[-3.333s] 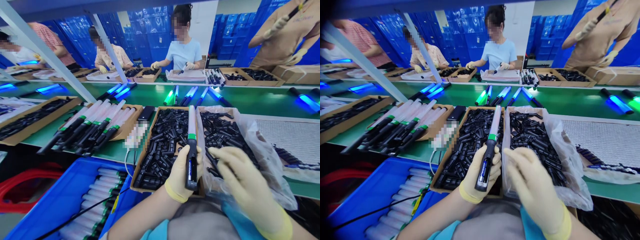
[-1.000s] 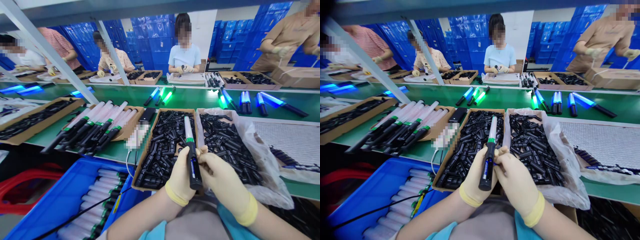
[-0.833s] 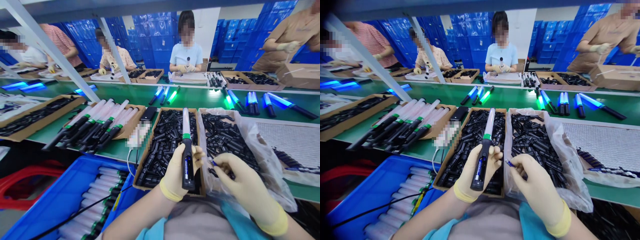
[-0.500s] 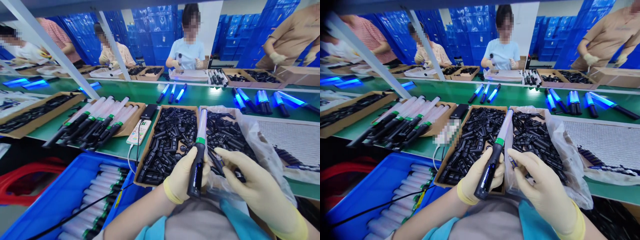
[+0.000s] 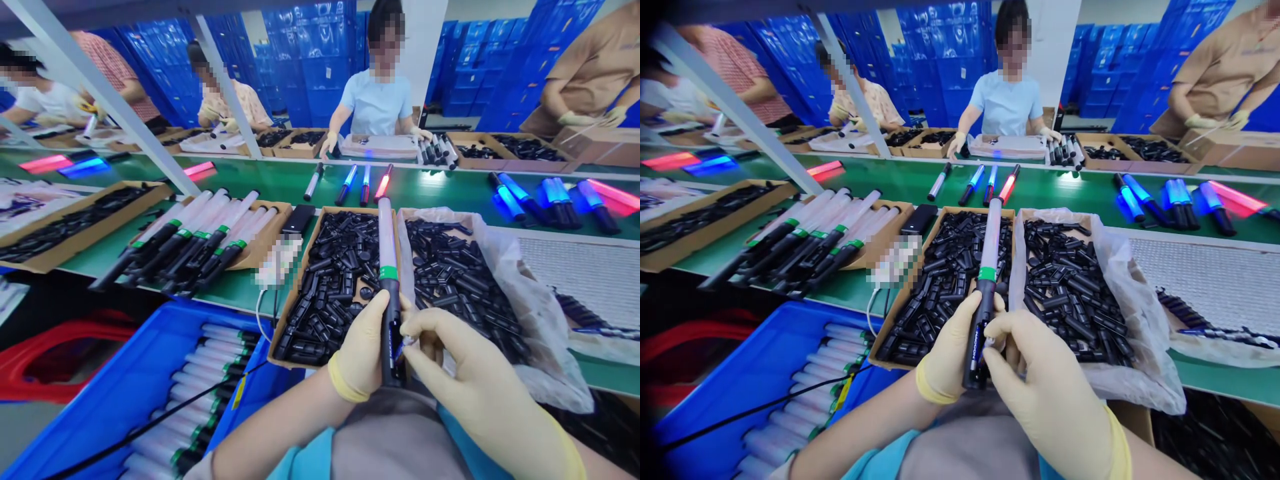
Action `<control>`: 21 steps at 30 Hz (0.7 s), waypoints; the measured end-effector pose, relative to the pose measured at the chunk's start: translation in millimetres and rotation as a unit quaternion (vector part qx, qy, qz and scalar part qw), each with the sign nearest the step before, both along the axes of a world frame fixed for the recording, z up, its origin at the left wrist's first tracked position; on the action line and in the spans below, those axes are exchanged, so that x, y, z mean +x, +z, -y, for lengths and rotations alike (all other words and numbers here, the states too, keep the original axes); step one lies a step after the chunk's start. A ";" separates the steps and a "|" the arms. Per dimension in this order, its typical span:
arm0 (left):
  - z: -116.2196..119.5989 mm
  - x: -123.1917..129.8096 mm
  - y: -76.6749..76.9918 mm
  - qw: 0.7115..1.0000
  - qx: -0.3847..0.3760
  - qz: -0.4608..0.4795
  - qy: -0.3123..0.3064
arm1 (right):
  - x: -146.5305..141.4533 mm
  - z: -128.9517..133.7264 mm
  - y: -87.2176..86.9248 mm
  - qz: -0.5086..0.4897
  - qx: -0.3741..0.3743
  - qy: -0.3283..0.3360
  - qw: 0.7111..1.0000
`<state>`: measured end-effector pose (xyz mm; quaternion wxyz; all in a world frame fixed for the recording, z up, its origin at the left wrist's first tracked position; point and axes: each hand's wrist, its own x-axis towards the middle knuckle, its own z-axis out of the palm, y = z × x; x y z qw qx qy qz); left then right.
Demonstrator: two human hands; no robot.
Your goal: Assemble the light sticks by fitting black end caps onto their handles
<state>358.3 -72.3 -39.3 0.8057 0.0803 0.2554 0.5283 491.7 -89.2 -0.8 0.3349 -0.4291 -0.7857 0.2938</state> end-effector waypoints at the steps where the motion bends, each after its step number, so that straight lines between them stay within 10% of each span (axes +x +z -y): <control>1: -0.3 -0.4 -0.3 1.000 -0.007 0.007 0.000 | 0.4 -1.7 -0.1 0.014 0.024 -0.002 1.000; 10: -2.6 -4.7 -4.0 0.997 -0.044 -0.042 0.038 | -9.2 -4.6 -12.5 0.276 0.318 0.037 0.906; 15: -10.2 -23.3 1.3 0.991 0.009 -0.107 0.084 | -5.5 -8.7 -7.4 0.235 0.267 0.074 0.932; 21: -19.3 -90.0 17.8 0.956 0.107 -0.205 0.178 | 32.0 -45.9 -19.9 0.167 0.198 -0.046 0.965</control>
